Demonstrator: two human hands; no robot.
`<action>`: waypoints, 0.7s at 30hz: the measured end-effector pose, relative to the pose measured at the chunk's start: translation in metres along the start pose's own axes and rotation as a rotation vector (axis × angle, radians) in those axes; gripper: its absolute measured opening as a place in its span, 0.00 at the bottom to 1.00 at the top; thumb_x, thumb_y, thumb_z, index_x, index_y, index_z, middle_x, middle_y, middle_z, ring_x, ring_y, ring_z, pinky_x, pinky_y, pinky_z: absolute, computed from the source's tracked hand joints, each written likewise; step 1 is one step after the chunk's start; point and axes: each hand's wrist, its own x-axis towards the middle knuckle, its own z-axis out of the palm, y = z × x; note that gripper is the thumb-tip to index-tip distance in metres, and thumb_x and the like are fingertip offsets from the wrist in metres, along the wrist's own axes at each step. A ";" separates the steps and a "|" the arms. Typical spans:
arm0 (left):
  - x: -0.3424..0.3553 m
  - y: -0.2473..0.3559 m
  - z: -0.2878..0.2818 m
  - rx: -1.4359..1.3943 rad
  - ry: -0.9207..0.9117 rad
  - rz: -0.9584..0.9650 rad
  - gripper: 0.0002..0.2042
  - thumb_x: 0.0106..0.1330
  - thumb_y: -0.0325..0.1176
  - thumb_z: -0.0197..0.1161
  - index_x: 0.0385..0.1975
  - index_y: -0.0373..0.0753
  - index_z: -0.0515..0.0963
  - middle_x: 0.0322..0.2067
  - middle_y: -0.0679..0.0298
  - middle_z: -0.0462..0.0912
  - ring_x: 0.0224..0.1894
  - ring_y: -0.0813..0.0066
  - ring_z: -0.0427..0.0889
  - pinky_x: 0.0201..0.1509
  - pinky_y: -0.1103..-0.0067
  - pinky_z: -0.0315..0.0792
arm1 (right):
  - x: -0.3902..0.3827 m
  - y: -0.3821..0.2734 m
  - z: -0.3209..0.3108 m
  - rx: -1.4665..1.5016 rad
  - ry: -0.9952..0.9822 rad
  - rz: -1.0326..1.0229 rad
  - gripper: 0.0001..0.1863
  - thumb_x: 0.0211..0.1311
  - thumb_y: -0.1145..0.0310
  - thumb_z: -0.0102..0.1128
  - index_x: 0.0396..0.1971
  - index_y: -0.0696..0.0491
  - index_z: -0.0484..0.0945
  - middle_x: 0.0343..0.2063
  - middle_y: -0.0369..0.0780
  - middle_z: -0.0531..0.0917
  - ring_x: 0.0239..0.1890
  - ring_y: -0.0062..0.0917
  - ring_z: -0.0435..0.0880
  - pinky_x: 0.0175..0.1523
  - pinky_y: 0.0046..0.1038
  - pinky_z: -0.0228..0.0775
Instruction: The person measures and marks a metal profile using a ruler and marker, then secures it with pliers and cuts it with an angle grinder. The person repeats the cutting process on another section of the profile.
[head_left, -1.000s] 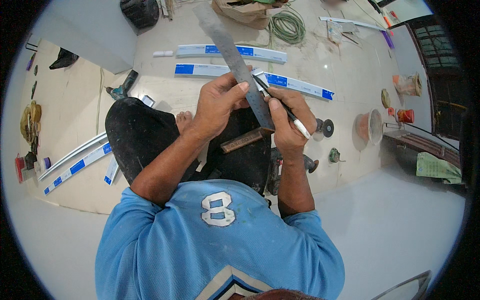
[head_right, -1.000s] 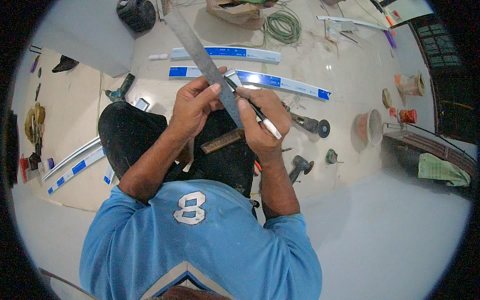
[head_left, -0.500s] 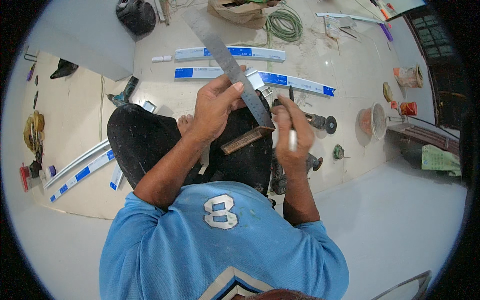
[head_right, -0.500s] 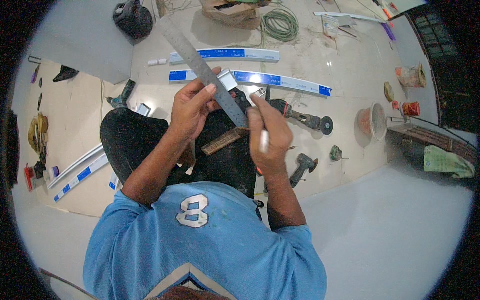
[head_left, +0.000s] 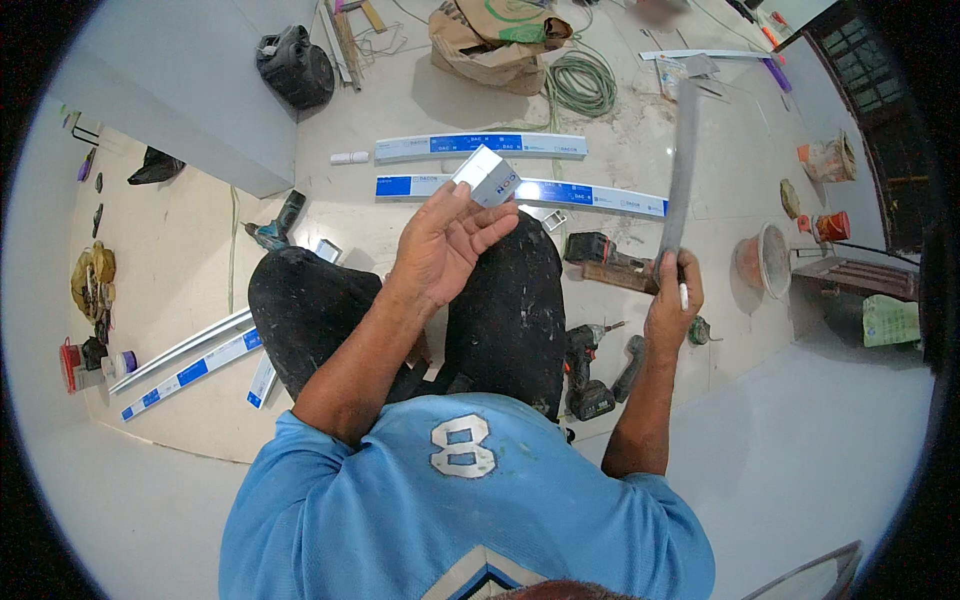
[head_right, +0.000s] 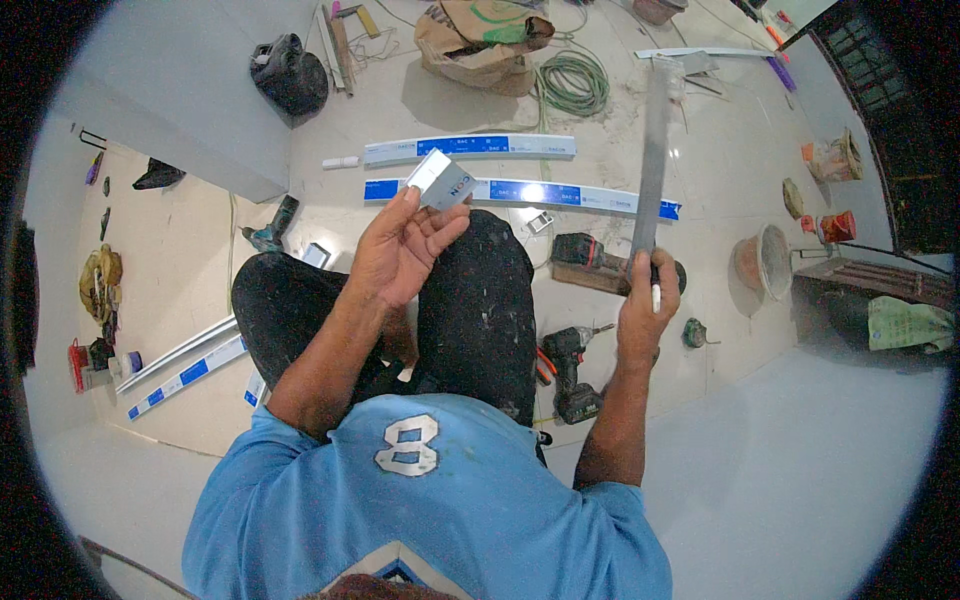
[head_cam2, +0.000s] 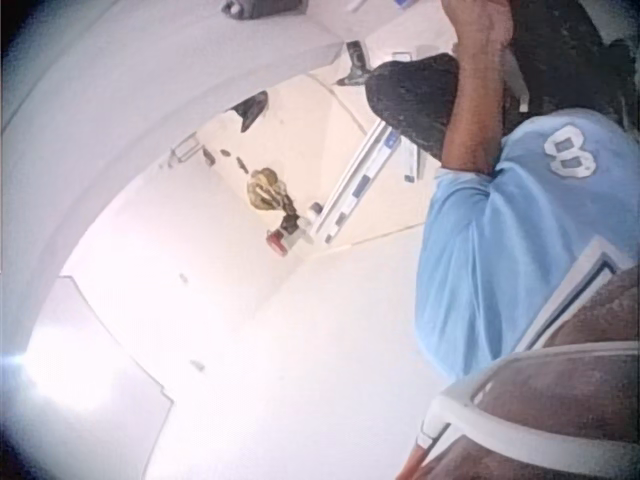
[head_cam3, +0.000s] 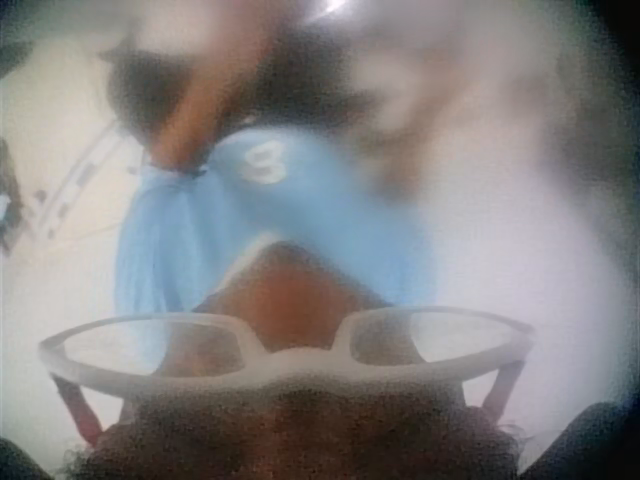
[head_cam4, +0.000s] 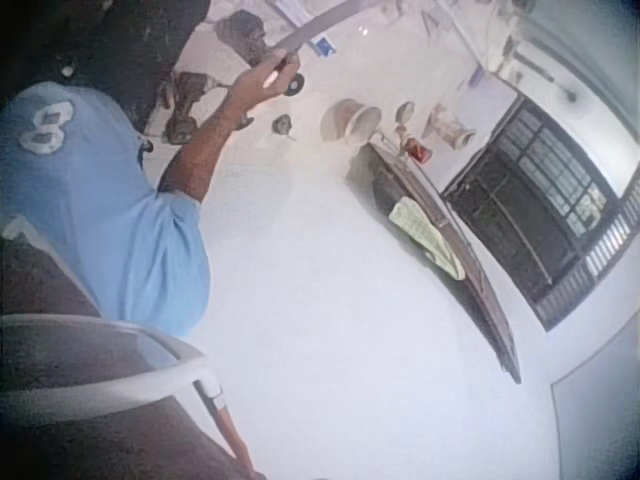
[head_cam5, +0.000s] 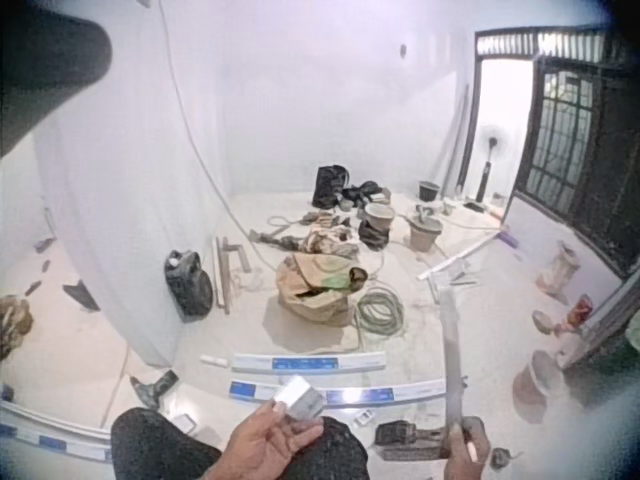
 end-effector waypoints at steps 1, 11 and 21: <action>0.000 0.000 -0.002 -0.028 -0.002 -0.020 0.24 0.83 0.38 0.60 0.70 0.29 0.68 0.60 0.40 0.80 0.59 0.52 0.88 0.63 0.63 0.88 | -0.001 0.024 -0.011 -0.095 -0.053 -0.035 0.10 0.80 0.67 0.63 0.45 0.61 0.83 0.37 0.36 0.85 0.41 0.20 0.80 0.49 0.28 0.74; 0.005 0.014 -0.012 -0.124 -0.043 -0.101 0.30 0.84 0.50 0.54 0.71 0.27 0.69 0.56 0.38 0.83 0.45 0.56 0.92 0.53 0.63 0.91 | -0.103 0.238 -0.005 -0.348 -0.501 0.087 0.15 0.77 0.61 0.66 0.45 0.60 0.85 0.37 0.48 0.89 0.41 0.42 0.90 0.51 0.40 0.79; 0.030 0.024 -0.036 -0.011 0.137 -0.090 0.34 0.83 0.58 0.54 0.69 0.29 0.68 0.52 0.38 0.83 0.37 0.61 0.90 0.45 0.66 0.90 | -0.125 0.325 0.037 -0.310 -0.526 0.250 0.13 0.75 0.62 0.64 0.48 0.56 0.85 0.40 0.52 0.89 0.47 0.52 0.90 0.53 0.48 0.78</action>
